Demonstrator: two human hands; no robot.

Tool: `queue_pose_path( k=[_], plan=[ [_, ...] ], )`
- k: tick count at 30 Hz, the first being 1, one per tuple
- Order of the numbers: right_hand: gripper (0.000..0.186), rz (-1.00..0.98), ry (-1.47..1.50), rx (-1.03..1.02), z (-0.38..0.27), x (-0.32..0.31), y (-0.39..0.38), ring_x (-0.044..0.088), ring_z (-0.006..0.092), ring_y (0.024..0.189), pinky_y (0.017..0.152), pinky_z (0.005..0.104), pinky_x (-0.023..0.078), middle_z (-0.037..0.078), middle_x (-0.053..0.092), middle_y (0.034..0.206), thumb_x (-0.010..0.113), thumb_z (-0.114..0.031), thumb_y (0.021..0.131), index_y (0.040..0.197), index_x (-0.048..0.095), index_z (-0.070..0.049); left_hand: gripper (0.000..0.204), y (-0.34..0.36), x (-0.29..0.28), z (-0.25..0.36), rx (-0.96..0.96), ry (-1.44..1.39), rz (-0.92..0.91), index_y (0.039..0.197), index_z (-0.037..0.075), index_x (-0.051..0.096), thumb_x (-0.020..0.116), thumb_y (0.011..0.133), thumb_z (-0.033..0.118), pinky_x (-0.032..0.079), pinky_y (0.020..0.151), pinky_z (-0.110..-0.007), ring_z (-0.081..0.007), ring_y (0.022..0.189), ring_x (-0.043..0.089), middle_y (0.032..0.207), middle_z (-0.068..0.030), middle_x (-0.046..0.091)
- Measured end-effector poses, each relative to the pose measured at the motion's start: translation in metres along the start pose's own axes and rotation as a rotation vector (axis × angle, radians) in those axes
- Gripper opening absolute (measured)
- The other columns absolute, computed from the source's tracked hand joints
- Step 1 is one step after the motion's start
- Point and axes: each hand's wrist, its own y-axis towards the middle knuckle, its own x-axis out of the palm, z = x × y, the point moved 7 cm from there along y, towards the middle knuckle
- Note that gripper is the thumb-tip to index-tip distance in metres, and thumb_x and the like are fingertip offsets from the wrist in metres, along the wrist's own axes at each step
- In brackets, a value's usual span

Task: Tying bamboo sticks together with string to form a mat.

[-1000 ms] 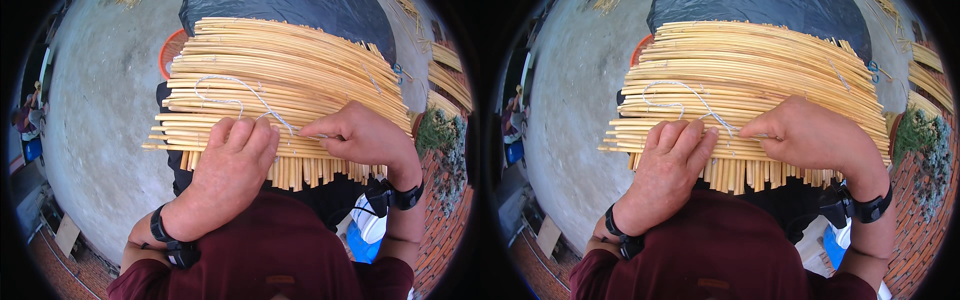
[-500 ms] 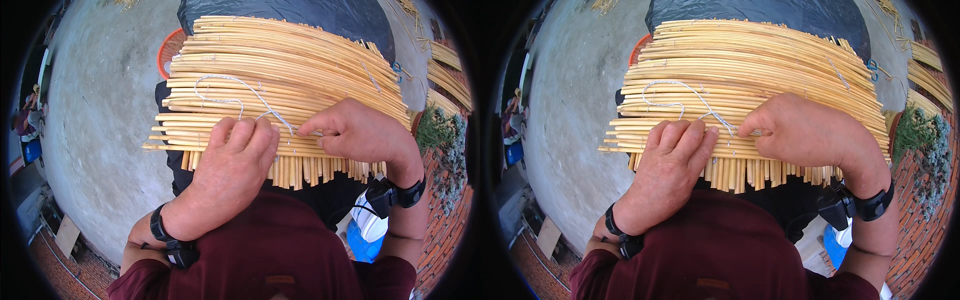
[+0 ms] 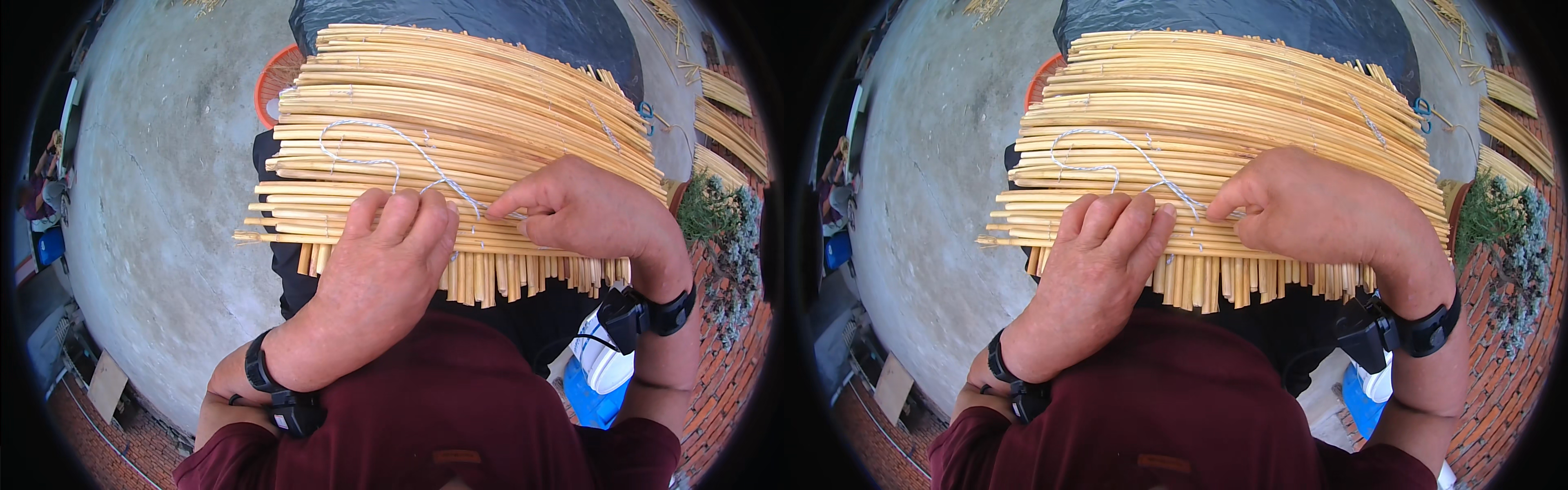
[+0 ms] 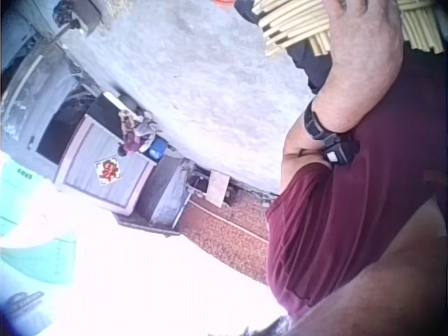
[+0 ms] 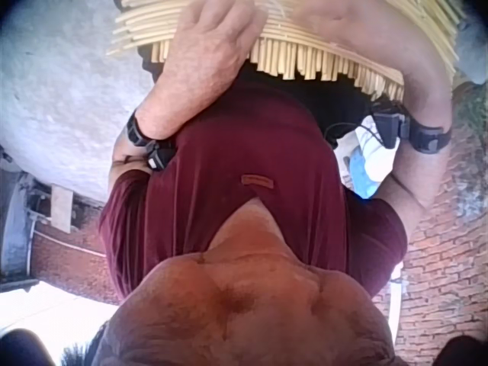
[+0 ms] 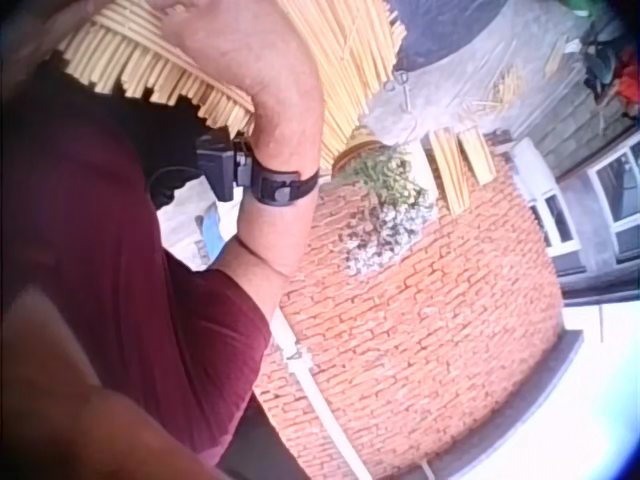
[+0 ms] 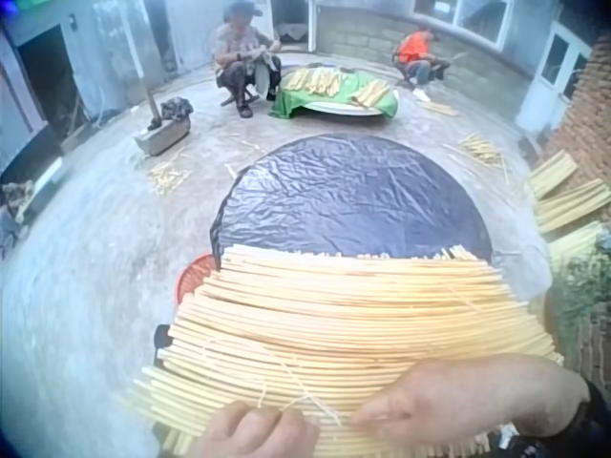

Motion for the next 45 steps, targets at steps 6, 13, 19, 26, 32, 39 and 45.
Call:
queue_pose_path(
  k=[6,13,19,26,32,39,45],
  plan=[
    [0.032,-0.025,-0.267,-0.038,-0.007,-0.004,0.014,0.064,0.0305,0.065,0.064,0.0382,0.051,0.020,0.065,0.072,0.054,-0.007,0.075,0.100,0.072,-0.004,0.049,0.000,0.000,0.000,-0.005,-0.002,0.000,0.127,-0.003,0.055,0.056,0.080,0.010,0.037,0.101,-0.041,-0.0264,0.114,0.048,0.123,-0.0124,0.050],
    [0.013,0.193,-0.665,-0.103,-0.033,-0.011,0.017,0.062,0.0394,0.073,0.065,0.0445,0.050,0.020,0.063,0.072,0.055,-0.007,0.073,0.073,0.068,-0.001,0.048,0.001,-0.003,0.000,-0.008,0.009,0.000,0.126,-0.002,0.056,0.056,0.080,0.012,0.038,0.099,-0.040,-0.0257,0.112,0.048,0.122,-0.0118,0.051],
    [0.011,0.150,-0.746,-0.146,-0.053,-0.012,0.022,0.062,0.0409,0.069,0.062,0.0465,0.050,0.021,0.061,0.070,0.057,-0.007,0.073,0.067,0.065,-0.002,0.047,0.001,-0.003,0.000,-0.024,0.012,-0.005,0.124,-0.002,0.057,0.056,0.079,0.012,0.039,0.098,-0.039,-0.0247,0.111,0.049,0.121,-0.0110,0.052],
    [0.011,0.117,-0.764,-0.138,-0.046,-0.003,0.022,0.063,0.0410,0.070,0.064,0.0475,0.051,0.022,0.061,0.070,0.058,-0.008,0.073,0.069,0.067,-0.003,0.045,0.002,-0.003,0.000,-0.020,-0.007,-0.015,0.122,-0.003,0.058,0.055,0.080,0.013,0.039,0.096,-0.039,-0.0242,0.110,0.050,0.120,-0.0107,0.052],
    [0.010,0.094,-0.810,-0.163,-0.046,0.000,0.022,0.064,0.0400,0.071,0.067,0.0477,0.052,0.020,0.063,0.070,0.059,-0.007,0.073,0.069,0.068,-0.005,0.046,0.002,-0.004,0.001,-0.009,0.007,-0.024,0.122,-0.004,0.058,0.055,0.080,0.013,0.039,0.096,-0.038,-0.0234,0.110,0.050,0.119,-0.0102,0.053],
    [0.006,0.178,-0.906,-0.329,-0.052,0.010,0.022,0.066,0.0377,0.070,0.065,0.0454,0.052,0.020,0.063,0.067,0.063,-0.005,0.066,0.067,0.068,-0.001,0.045,0.001,-0.002,0.002,-0.007,0.010,-0.002,0.121,-0.003,0.060,0.055,0.078,0.012,0.040,0.095,-0.038,-0.0235,0.110,0.050,0.120,-0.0098,0.053],
    [0.006,0.204,-0.919,-0.320,-0.054,0.009,0.020,0.066,0.0371,0.070,0.066,0.0447,0.053,0.017,0.064,0.067,0.063,-0.006,0.067,0.068,0.069,-0.004,0.048,0.002,-0.003,0.002,-0.020,-0.008,-0.009,0.122,-0.002,0.059,0.058,0.077,0.013,0.039,0.097,-0.039,-0.0248,0.111,0.049,0.120,-0.0105,0.052]
  ],
)
